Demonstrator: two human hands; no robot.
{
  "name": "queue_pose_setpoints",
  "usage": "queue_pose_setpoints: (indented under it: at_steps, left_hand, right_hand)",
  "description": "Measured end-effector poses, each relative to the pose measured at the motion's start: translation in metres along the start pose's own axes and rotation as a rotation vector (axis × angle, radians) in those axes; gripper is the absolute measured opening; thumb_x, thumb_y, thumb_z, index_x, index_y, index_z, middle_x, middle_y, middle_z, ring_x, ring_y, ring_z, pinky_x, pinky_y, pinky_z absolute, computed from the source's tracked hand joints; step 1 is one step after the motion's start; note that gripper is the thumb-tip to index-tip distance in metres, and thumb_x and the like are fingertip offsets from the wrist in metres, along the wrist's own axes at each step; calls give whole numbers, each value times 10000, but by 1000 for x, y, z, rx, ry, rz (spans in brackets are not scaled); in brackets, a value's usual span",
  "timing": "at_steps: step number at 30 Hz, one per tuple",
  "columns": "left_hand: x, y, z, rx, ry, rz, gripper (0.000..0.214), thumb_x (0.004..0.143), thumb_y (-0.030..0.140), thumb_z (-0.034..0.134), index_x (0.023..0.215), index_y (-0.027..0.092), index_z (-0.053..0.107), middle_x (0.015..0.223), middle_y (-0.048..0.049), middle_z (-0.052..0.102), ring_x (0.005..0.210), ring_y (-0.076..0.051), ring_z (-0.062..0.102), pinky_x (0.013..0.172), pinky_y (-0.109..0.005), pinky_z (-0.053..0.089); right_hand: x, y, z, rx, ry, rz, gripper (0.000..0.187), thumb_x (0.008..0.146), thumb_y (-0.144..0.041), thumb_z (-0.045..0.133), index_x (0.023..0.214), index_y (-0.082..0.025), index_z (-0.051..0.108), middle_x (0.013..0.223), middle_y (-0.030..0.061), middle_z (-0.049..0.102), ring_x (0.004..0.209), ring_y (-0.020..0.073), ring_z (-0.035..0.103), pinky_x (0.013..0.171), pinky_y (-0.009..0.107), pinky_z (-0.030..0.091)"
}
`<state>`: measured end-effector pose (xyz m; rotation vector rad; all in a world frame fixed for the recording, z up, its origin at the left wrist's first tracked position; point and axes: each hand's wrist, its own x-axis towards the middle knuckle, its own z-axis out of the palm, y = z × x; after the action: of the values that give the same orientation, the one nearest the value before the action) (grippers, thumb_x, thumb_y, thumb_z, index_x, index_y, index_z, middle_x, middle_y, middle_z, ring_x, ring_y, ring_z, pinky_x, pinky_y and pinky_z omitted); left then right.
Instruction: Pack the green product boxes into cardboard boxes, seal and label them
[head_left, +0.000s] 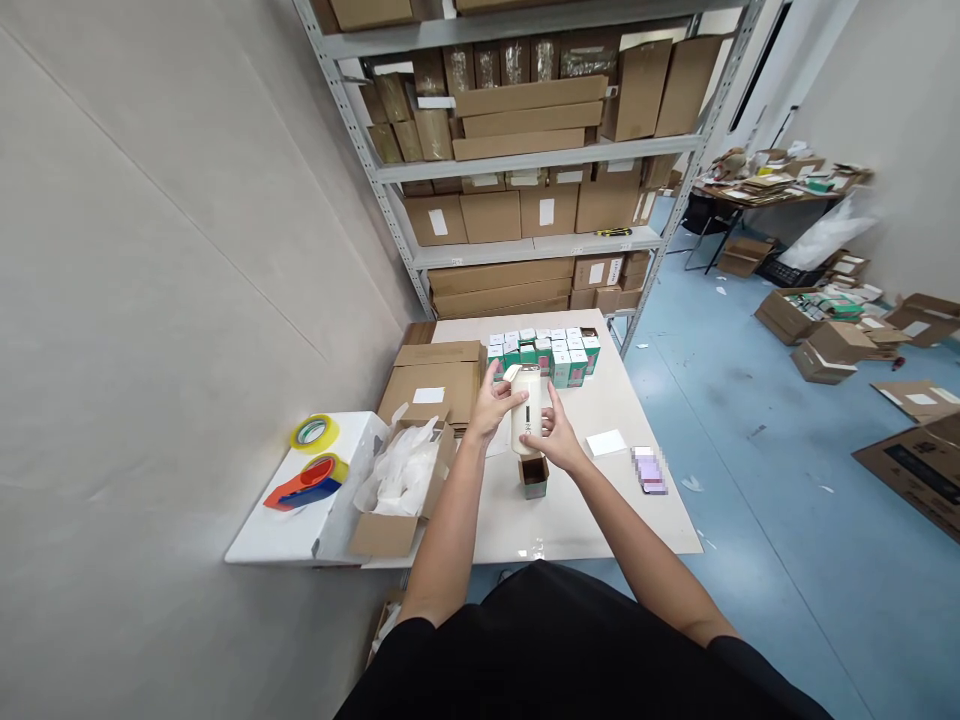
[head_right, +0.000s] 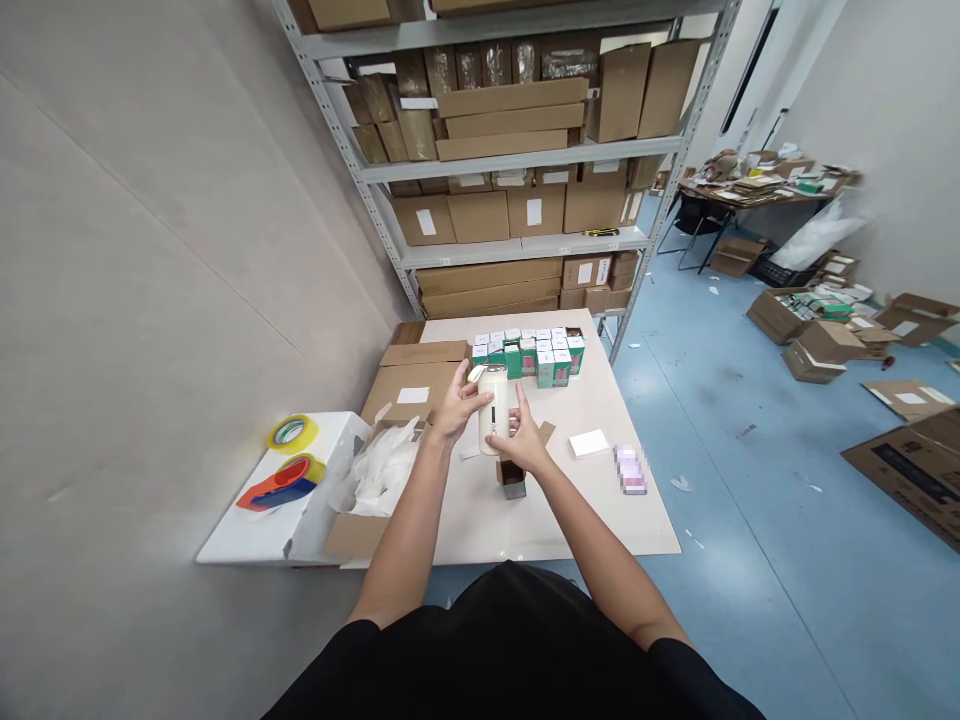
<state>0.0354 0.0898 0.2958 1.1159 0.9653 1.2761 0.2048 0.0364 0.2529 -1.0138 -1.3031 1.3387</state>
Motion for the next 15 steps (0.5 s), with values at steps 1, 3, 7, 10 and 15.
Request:
queue_pose_setpoints:
  at_steps: [1, 3, 7, 10, 15]
  left_hand:
    - [1, -3, -1, 58, 44, 9, 1283, 639, 389, 1003, 1685, 287, 267, 1217, -96, 698, 1098, -229, 698, 1015, -404, 554]
    - [3, -7, -4, 204, 164, 48, 1117, 641, 398, 998, 1605, 275, 447, 1217, -90, 683, 1042, -196, 689, 975, -359, 563]
    - [-2, -11, -4, 442, 256, 124, 598, 799, 491, 872, 1307, 209, 732, 1141, -96, 723, 948, -182, 679, 866, -312, 569]
    - [-11, -12, 2, 620, 218, 107, 377, 882, 510, 778, 1110, 210, 806, 1094, -92, 764, 931, -204, 693, 830, -317, 547]
    - [-18, -22, 16, 1003, 274, -20, 404, 832, 578, 810, 1047, 236, 788, 931, -68, 770, 931, -261, 704, 830, -330, 477]
  right_hand:
    - [2, 5, -1, -3, 17, 19, 1324, 690, -342, 855, 1711, -383, 12, 1179, 46, 619, 974, 235, 703, 883, 429, 606]
    - [4, 17, -4, -50, 72, 54, 1320, 677, -342, 859, 1713, -366, 41, 1146, 40, 615, 952, 234, 697, 860, 421, 610]
    - [2, 44, -6, -245, 147, 94, 1282, 655, -318, 871, 1706, -354, 138, 1160, 38, 622, 939, 234, 681, 877, 424, 604]
    - [-2, 60, -3, -425, 190, 89, 1223, 674, -306, 855, 1697, -357, 186, 1202, 46, 635, 1003, 261, 677, 911, 436, 591]
    - [-8, 79, 6, -702, 233, 10, 1103, 768, -318, 786, 1696, -352, 191, 1295, 80, 616, 1124, 308, 663, 933, 448, 578]
